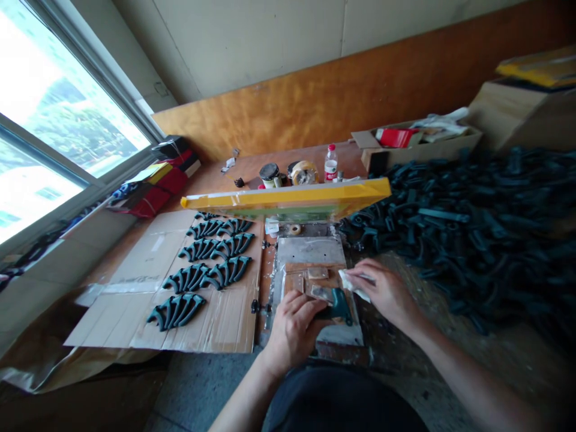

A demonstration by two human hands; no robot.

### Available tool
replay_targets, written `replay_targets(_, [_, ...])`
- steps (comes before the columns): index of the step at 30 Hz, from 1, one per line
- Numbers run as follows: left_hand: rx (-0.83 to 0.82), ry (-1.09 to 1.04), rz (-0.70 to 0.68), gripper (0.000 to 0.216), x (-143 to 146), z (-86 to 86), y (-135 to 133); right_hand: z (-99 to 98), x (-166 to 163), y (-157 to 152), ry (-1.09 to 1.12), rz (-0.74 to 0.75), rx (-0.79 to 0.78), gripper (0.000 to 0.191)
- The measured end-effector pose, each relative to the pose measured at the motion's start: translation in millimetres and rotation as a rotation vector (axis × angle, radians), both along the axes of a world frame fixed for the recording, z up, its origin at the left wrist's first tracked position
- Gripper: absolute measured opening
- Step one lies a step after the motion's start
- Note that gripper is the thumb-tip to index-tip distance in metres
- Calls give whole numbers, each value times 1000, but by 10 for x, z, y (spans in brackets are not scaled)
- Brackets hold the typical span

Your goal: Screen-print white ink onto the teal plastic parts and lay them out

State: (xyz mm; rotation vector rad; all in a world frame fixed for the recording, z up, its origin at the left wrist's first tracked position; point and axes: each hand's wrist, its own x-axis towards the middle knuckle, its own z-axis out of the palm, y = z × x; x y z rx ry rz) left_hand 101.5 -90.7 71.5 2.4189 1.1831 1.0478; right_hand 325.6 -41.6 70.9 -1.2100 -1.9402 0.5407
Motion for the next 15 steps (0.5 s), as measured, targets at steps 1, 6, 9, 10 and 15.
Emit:
replay_targets(1, [-8,-9,8,19,-7,8,25,37,14,-42,20,-15,1,18])
replay_targets(6, [0,11,-37,18,-27,21,113,247,-154,-359,-8,131,71,14])
replay_targets(9, [13,21,-115,20,5,-1,102,204,-205,-297,-32,94,66,18])
replay_targets(10, [1,10,-143,21,21,-10,94,166,-173,-233,-43,59,45,19])
replay_targets(15, [-52,-80,-183,23,66,-24,118,115,112,-120,17,-155,-60,19])
